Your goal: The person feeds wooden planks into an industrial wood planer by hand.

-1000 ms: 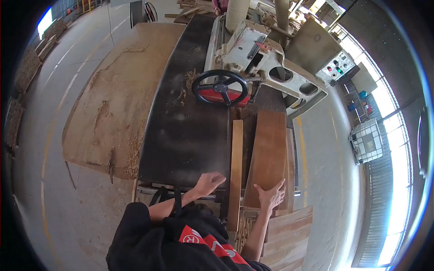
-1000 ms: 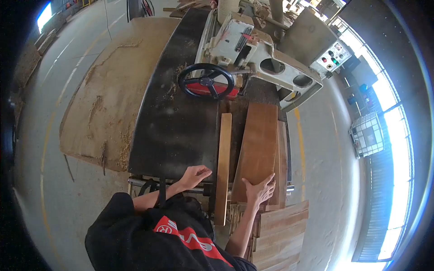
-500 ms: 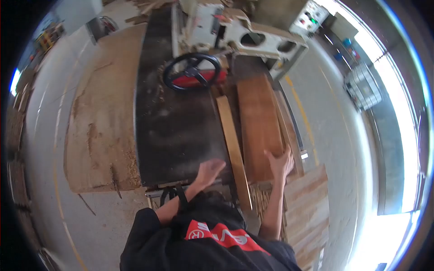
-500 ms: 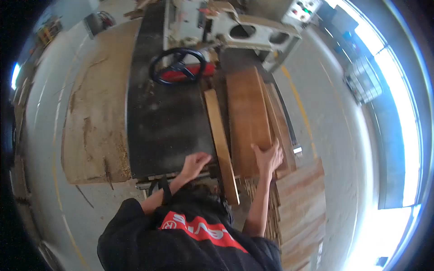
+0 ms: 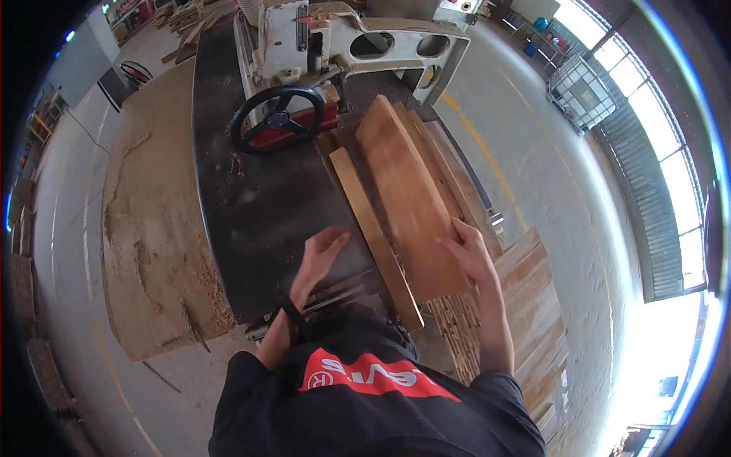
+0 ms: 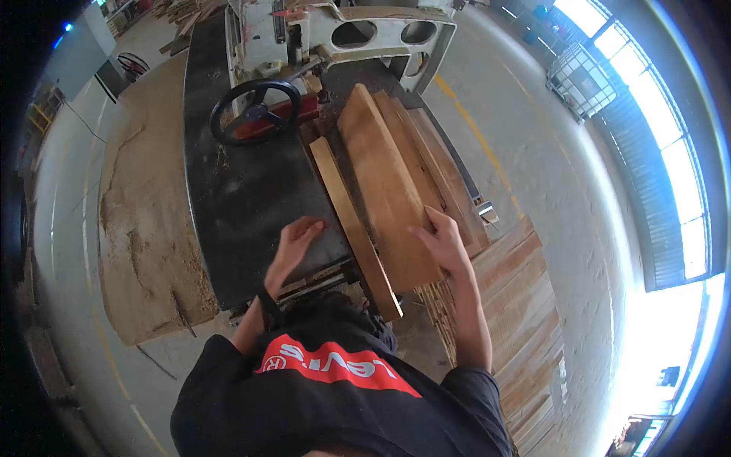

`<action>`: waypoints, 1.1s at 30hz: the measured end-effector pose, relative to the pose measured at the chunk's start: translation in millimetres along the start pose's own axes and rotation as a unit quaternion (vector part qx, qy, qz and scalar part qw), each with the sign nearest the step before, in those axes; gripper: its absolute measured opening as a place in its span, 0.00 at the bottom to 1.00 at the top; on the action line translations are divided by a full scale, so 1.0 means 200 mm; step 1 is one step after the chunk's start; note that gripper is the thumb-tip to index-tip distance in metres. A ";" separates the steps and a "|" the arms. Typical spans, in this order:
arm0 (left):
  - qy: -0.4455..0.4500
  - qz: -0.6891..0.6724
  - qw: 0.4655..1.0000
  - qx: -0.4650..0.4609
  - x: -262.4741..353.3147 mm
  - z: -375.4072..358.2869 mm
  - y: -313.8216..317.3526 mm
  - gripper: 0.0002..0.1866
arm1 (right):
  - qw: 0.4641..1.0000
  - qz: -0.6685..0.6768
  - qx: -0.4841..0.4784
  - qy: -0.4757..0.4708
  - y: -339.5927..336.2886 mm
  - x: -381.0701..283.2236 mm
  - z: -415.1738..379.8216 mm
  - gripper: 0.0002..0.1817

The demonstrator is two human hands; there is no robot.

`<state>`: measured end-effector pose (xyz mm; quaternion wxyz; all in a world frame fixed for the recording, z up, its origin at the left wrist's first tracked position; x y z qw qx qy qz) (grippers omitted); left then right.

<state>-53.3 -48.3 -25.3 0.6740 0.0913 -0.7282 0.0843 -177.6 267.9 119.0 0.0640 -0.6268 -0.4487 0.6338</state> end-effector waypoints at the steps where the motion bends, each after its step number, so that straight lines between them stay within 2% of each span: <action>1: 0.019 0.009 1.000 -0.023 0.03 0.00 -0.05 0.21 | 0.996 0.088 0.007 0.000 -0.03 -0.04 -0.08 0.24; 4: 0.008 -0.023 0.981 -0.190 0.30 -0.09 -0.07 0.30 | 0.945 0.326 0.002 0.025 -0.08 -0.11 -0.27 0.24; 6: 0.004 -0.031 0.966 -0.258 0.28 -0.14 0.03 0.29 | 0.886 0.460 -0.019 0.051 -0.06 -0.14 -0.34 0.25; 7: 0.006 -0.031 0.957 -0.290 0.29 -0.16 0.09 0.29 | 0.877 0.475 -0.019 0.065 -0.03 -0.11 -0.35 0.26; 10: -0.006 -0.334 0.927 -0.171 0.33 -0.29 0.32 0.28 | 0.847 0.522 -0.027 0.096 0.12 -0.02 -0.39 0.27; 11: -0.025 -0.348 0.933 -0.094 0.33 -0.32 0.36 0.28 | 0.868 0.483 0.035 0.107 0.16 -0.09 -0.42 0.27; 13: -0.069 -0.368 0.925 0.066 0.34 -0.45 0.38 0.30 | 0.837 0.539 -0.032 0.086 0.35 -0.07 -0.38 0.26; 14: -0.072 -0.386 0.916 0.085 0.32 -0.50 0.34 0.27 | 0.818 0.566 -0.066 0.077 0.44 -0.08 -0.38 0.26; 16: -0.073 -0.414 0.899 0.121 0.27 -0.57 0.22 0.23 | 0.822 0.555 -0.061 0.107 0.58 -0.07 -0.38 0.27; 18: -0.071 -0.370 0.914 0.148 0.14 -0.67 0.07 0.21 | 0.816 0.553 -0.059 0.158 0.76 -0.02 -0.42 0.26; 19: -0.070 -0.347 0.922 0.160 0.12 -0.71 0.00 0.20 | 0.828 0.517 -0.003 0.217 0.82 -0.01 -0.46 0.26; 21: -0.084 -0.314 0.919 0.224 0.10 -0.81 -0.14 0.19 | 0.873 0.439 -0.153 0.148 0.99 -0.01 -0.39 0.27; 22: -0.093 -0.294 0.917 0.254 0.19 -0.86 -0.18 0.19 | 0.882 0.399 -0.226 0.109 1.07 -0.09 -0.37 0.27; 23: -0.096 -0.295 0.907 0.286 0.27 -0.90 -0.18 0.18 | 0.938 0.211 -0.268 0.066 1.09 -0.12 -0.35 0.29; 25: -0.079 -0.242 0.919 0.301 0.33 -0.94 -0.21 0.18 | 0.967 0.100 -0.197 -0.127 1.12 -0.23 -0.37 0.32; 26: -0.068 -0.220 0.924 0.305 0.35 -0.93 -0.22 0.18 | 0.962 0.039 -0.153 -0.223 1.13 -0.29 -0.39 0.33; 27: -0.058 -0.159 0.938 0.303 0.41 -0.91 -0.22 0.24 | 0.966 0.010 -0.169 -0.197 1.19 -0.29 -0.40 0.36; 28: -0.044 -0.159 0.930 0.327 0.39 -0.91 -0.22 0.26 | 0.955 0.121 -0.222 -0.156 1.24 -0.30 -0.43 0.37; 30: -0.013 -0.161 0.914 0.371 0.34 -0.87 -0.23 0.31 | 0.889 0.332 -0.310 -0.062 1.31 -0.35 -0.44 0.40; 31: -0.002 -0.083 0.936 0.343 0.40 -0.84 -0.22 0.35 | 0.804 0.489 -0.337 0.031 1.31 -0.45 -0.46 0.38; 33: -0.037 -0.098 0.952 0.289 0.34 -0.85 -0.21 0.34 | 0.858 0.406 -0.314 -0.017 1.29 -0.43 -0.40 0.37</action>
Point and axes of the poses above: each hand's wrist, its own z-axis towards the middle knuckle, its own y-axis out of the palm, x = y × z, the point moved 8 cm from there along z, towards the middle knuckle, and after that the axes turned 1 degree about y, right-handed, at the moved point
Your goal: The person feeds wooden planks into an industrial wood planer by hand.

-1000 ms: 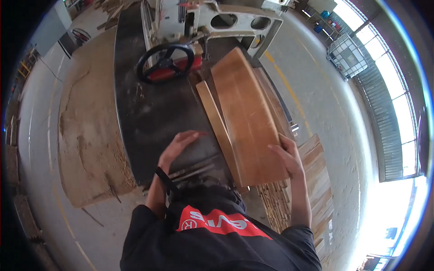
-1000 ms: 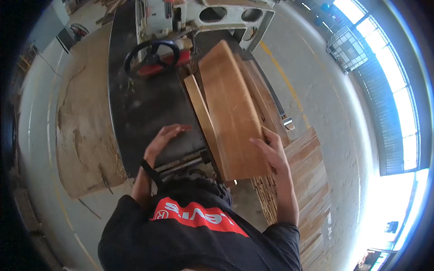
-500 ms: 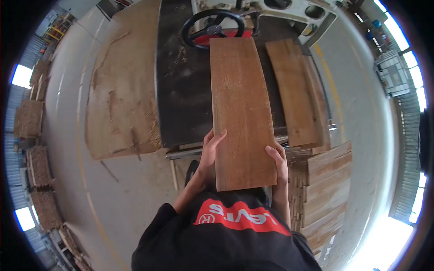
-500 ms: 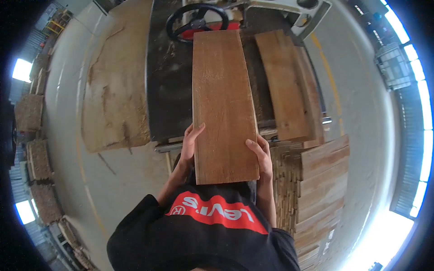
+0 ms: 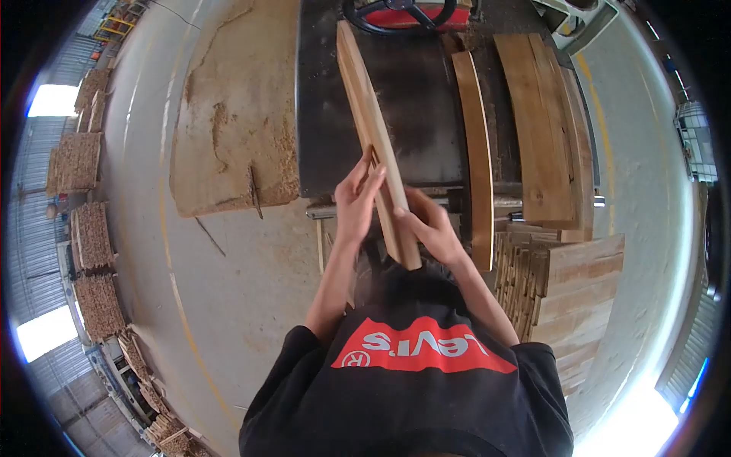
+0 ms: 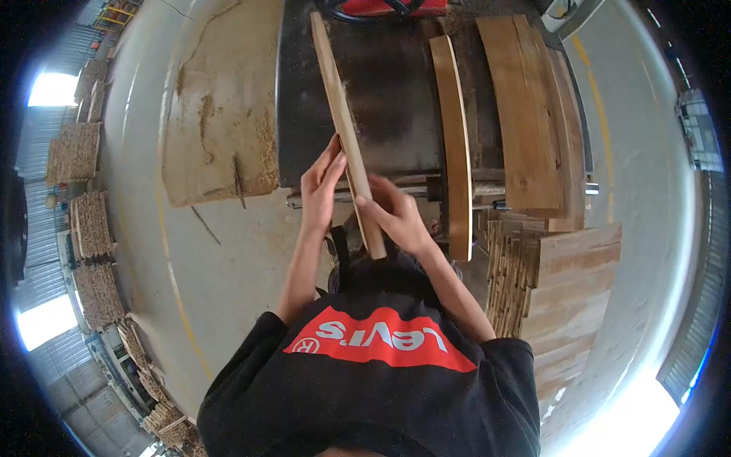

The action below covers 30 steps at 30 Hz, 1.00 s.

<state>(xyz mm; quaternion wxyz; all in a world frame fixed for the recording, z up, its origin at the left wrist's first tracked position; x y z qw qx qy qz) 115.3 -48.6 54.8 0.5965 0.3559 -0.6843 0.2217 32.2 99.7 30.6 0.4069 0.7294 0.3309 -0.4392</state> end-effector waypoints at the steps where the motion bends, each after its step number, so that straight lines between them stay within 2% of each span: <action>1: -0.018 0.000 0.999 -0.028 -0.03 -0.01 -0.01 0.34 | 0.998 -0.055 0.007 -0.013 -0.03 -0.01 0.02 0.37; 2: -0.016 -0.052 0.996 -0.076 -0.08 -0.04 -0.03 0.43 | 0.999 -0.024 0.024 -0.025 -0.07 -0.04 0.03 0.38; 3: 0.034 0.124 0.985 -0.114 -0.12 -0.08 -0.05 0.50 | 0.997 -0.049 0.041 -0.046 -0.10 -0.07 0.03 0.38; 4: 0.085 0.296 0.940 -0.148 -0.16 -0.13 -0.07 0.57 | 0.993 -0.073 0.058 -0.068 -0.13 -0.11 0.03 0.38; 5: 0.134 0.458 0.861 -0.175 -0.20 -0.21 -0.07 0.64 | 0.989 -0.096 0.074 -0.088 -0.16 -0.13 0.02 0.39; 7: 0.087 0.502 0.842 -0.175 -0.32 -0.33 -0.05 0.81 | 0.969 -0.160 0.119 -0.147 -0.20 -0.16 0.02 0.39; 10: 0.128 0.466 0.860 -0.164 -0.44 -0.41 0.02 0.85 | 0.927 -0.277 0.140 -0.211 -0.21 -0.31 -0.02 0.36; 13: 0.135 0.453 0.868 -0.154 -0.46 -0.40 0.03 0.84 | 0.923 -0.329 0.114 -0.161 -0.23 -0.32 -0.01 0.33; 17: 0.185 0.457 0.860 -0.128 -0.44 -0.40 0.01 0.82 | 0.921 -0.313 0.153 -0.175 -0.32 -0.22 0.02 0.32; 19: 0.200 0.467 0.854 -0.113 -0.44 -0.39 -0.01 0.81 | 0.919 -0.313 0.188 -0.149 -0.40 -0.08 0.06 0.31; 20: 0.206 0.470 0.851 -0.110 -0.44 -0.39 -0.02 0.77 | 0.919 -0.307 0.204 -0.142 -0.42 0.00 0.05 0.31; 22: 0.210 0.485 0.842 -0.110 -0.45 -0.40 -0.05 0.76 | 0.919 -0.289 0.232 -0.137 -0.41 0.08 0.03 0.31; 25: 0.187 0.493 0.842 -0.111 -0.43 -0.41 -0.10 0.73 | 0.930 -0.272 0.241 -0.061 -0.38 0.17 0.00 0.32; 27: 0.178 0.507 0.835 -0.115 -0.41 -0.40 -0.12 0.71 | 0.936 -0.265 0.230 0.035 -0.36 0.20 -0.03 0.33; 28: 0.173 0.509 0.835 -0.118 -0.40 -0.39 -0.13 0.70 | 0.916 -0.277 0.263 -0.119 -0.33 0.16 -0.06 0.33; 30: 0.165 0.513 0.834 -0.123 -0.39 -0.38 -0.15 0.67 | 0.895 -0.335 0.265 -0.129 -0.32 0.14 -0.09 0.31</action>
Point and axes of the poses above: each hand's wrist, its own z-axis towards the middle knuckle, its own y-axis out of the palm, x = y × z, the point moved 8 cm from there along z, towards the middle knuckle, and after that the axes turned 1 degree about y, right-handed, at the moved point
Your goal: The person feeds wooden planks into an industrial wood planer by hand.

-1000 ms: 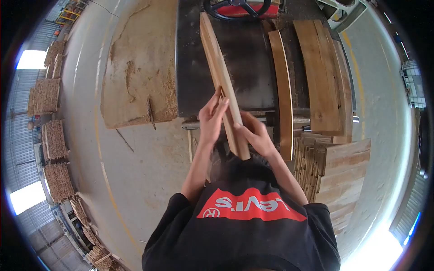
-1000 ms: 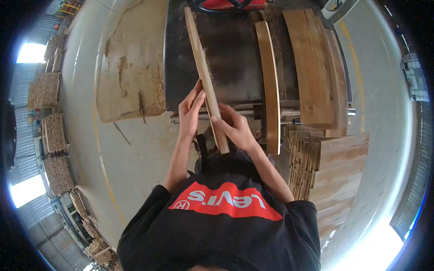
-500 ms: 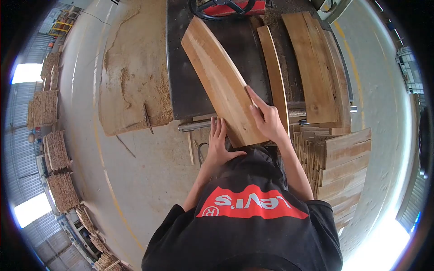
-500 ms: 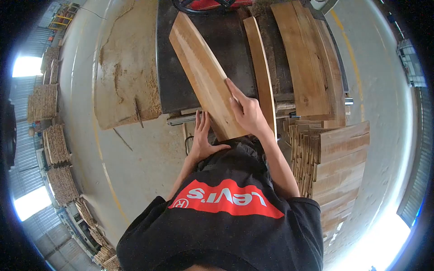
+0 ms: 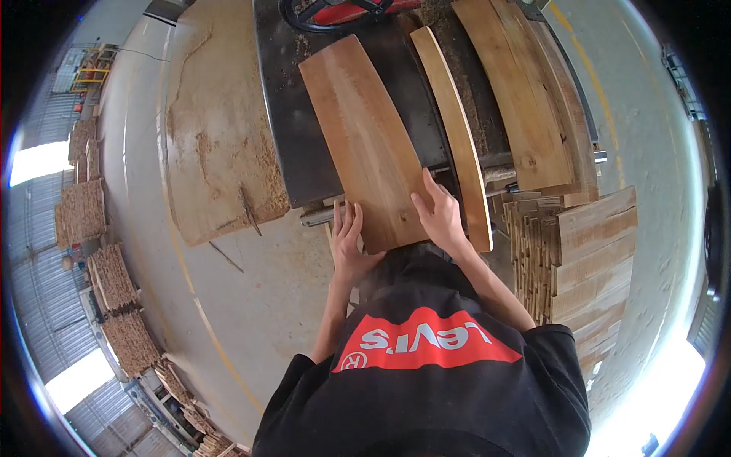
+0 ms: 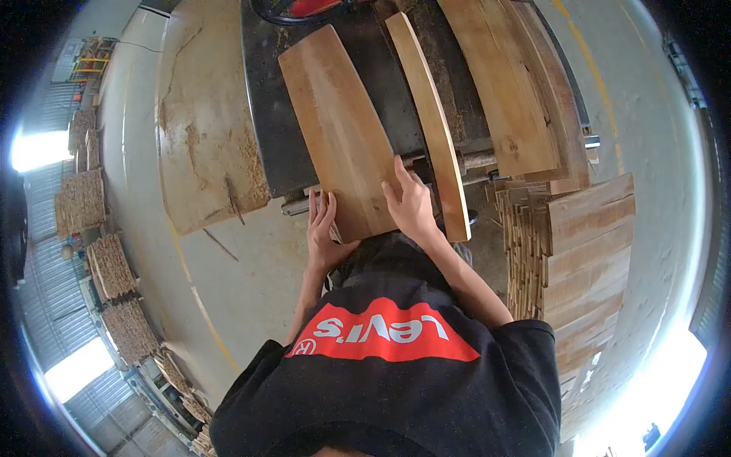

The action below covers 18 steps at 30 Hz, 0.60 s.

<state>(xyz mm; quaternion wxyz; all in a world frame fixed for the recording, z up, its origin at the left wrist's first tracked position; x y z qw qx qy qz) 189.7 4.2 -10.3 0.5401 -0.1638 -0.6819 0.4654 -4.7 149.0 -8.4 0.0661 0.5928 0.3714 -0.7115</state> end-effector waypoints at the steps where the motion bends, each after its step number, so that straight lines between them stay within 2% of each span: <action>1: 0.008 0.006 1.000 0.003 0.00 0.01 -0.01 0.66 | 1.000 -0.029 0.003 -0.012 -0.01 -0.03 -0.01 0.30; 7: 0.045 0.005 0.999 0.010 0.05 0.19 0.00 0.64 | 0.988 -0.096 -0.062 -0.107 0.11 -0.21 -0.04 0.30; 8: 0.051 0.002 0.999 0.010 0.05 0.24 0.01 0.64 | 0.985 -0.118 -0.096 -0.086 0.14 -0.17 -0.03 0.30; 11: 0.074 0.011 0.997 0.011 0.06 0.38 0.00 0.64 | 0.977 -0.153 -0.083 -0.122 0.13 -0.14 0.02 0.32; 12: 0.079 0.015 0.997 0.011 0.08 0.42 -0.01 0.63 | 0.983 -0.120 -0.067 -0.125 0.11 -0.14 0.05 0.32; 18: 0.063 0.137 0.988 -0.033 0.12 0.68 0.00 0.62 | 0.990 -0.064 0.045 -0.119 0.08 -0.08 0.26 0.24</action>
Point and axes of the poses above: each hand's wrist, its own z-axis towards the middle knuckle, its own y-axis out of the palm, x = y × z, the point moved 8 cm from there along z, towards the middle knuckle, and after that the axes turned 1 degree about y, right-handed, at the moved point
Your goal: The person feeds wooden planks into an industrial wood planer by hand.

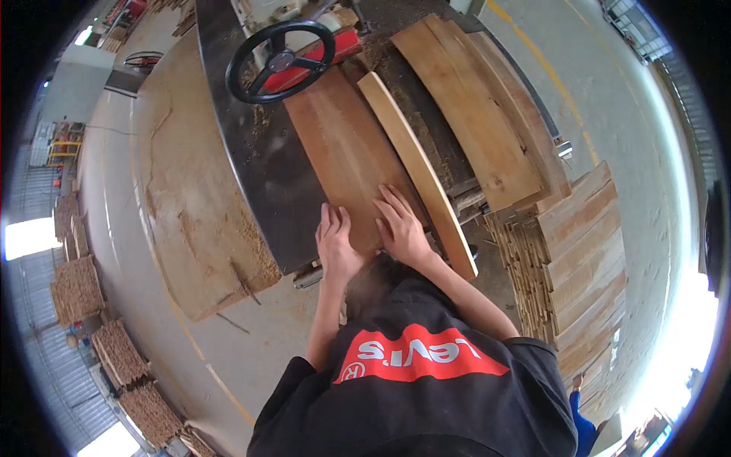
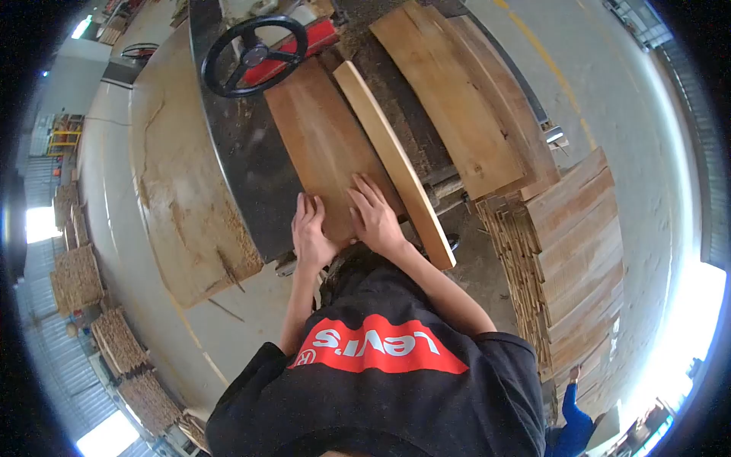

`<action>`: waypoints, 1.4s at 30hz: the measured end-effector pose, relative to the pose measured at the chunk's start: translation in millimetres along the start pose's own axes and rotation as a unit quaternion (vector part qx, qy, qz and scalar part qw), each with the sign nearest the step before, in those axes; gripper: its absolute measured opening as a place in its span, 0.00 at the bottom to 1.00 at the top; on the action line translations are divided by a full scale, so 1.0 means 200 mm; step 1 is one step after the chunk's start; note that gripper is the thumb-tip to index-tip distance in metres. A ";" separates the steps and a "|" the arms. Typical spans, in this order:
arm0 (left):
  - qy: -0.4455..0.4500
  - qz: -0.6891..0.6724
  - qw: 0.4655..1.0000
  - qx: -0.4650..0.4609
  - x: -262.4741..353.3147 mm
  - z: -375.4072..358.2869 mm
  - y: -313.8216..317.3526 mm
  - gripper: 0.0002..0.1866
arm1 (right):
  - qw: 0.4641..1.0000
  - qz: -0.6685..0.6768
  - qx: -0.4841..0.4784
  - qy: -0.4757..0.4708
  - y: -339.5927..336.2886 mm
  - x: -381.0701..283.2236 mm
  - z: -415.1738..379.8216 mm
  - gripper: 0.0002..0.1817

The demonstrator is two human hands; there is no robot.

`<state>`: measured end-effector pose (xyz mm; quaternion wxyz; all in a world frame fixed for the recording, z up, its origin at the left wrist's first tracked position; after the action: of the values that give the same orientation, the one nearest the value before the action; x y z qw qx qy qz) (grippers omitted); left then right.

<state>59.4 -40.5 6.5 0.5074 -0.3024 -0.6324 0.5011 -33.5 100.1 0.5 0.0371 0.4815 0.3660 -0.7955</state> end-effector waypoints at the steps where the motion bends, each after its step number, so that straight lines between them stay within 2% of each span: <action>1: 0.004 0.020 1.000 -0.008 -0.01 0.05 -0.01 0.62 | 1.000 0.001 0.013 0.005 0.01 0.01 0.03 0.23; 4: 0.000 0.020 1.000 -0.007 -0.05 0.15 -0.03 0.61 | 0.998 -0.001 0.069 0.006 0.06 0.02 0.16 0.19; 8: -0.014 0.020 0.999 -0.028 -0.13 0.28 -0.04 0.63 | 0.990 -0.079 0.120 -0.011 0.10 0.02 0.38 0.13; 12: -0.032 -0.008 0.999 -0.006 -0.24 0.45 -0.06 0.64 | 0.984 -0.101 0.149 -0.001 0.16 0.04 0.56 0.14; 21: -0.024 0.064 0.997 -0.024 -0.34 0.75 -0.12 0.66 | 0.976 -0.099 0.194 0.000 0.25 0.12 0.86 0.11; 22: -0.019 0.074 0.996 -0.045 -0.36 0.78 -0.12 0.66 | 0.981 -0.088 0.172 0.010 0.27 0.13 0.90 0.14; 25: -0.018 0.103 0.994 -0.025 -0.45 0.85 -0.08 0.68 | 0.990 -0.086 0.112 -0.003 0.28 0.14 1.00 0.20; 26: -0.009 0.085 0.996 -0.004 -0.49 0.85 -0.04 0.67 | 0.992 -0.095 0.073 -0.034 0.32 0.17 1.03 0.26; 29: 0.047 0.027 0.987 0.151 -0.54 0.78 0.05 0.65 | 0.996 -0.060 -0.020 -0.069 0.30 0.21 1.00 0.28; 30: 0.063 0.006 0.975 0.212 -0.49 0.72 0.04 0.62 | 0.986 -0.080 0.016 -0.145 0.18 0.14 0.94 0.32; 33: 0.074 0.013 0.968 0.241 -0.45 0.71 -0.03 0.62 | 0.994 -0.046 0.029 -0.093 -0.19 0.15 0.72 0.32; 35: 0.021 0.004 0.977 0.214 -0.47 0.71 -0.01 0.58 | 0.977 -0.149 0.140 -0.067 -0.41 0.26 0.54 0.34; 37: -0.006 0.007 0.980 0.201 -0.54 0.74 0.04 0.57 | 0.946 -0.276 0.164 -0.041 -0.63 0.34 0.44 0.34; 39: 0.005 0.008 0.980 0.201 -0.53 0.74 0.04 0.57 | 0.912 -0.365 0.173 0.070 -0.81 0.46 0.34 0.51; 42: 0.023 0.001 0.975 0.219 -0.49 0.73 0.00 0.56 | 0.869 -0.425 0.133 0.217 -1.05 0.50 0.30 0.74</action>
<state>-48.9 -174.9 -24.3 0.5753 -0.1957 -0.4950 0.6211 -216.9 245.6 51.9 -0.4487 0.4405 0.4249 -0.6512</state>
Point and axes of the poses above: each hand's wrist, its own z-axis towards the middle knuckle, its own y-axis out of the palm, x = y × z, the point moved 8 cm from there along z, towards the middle knuckle, and after that the axes turned 1 degree about y, right-handed, at the moved point
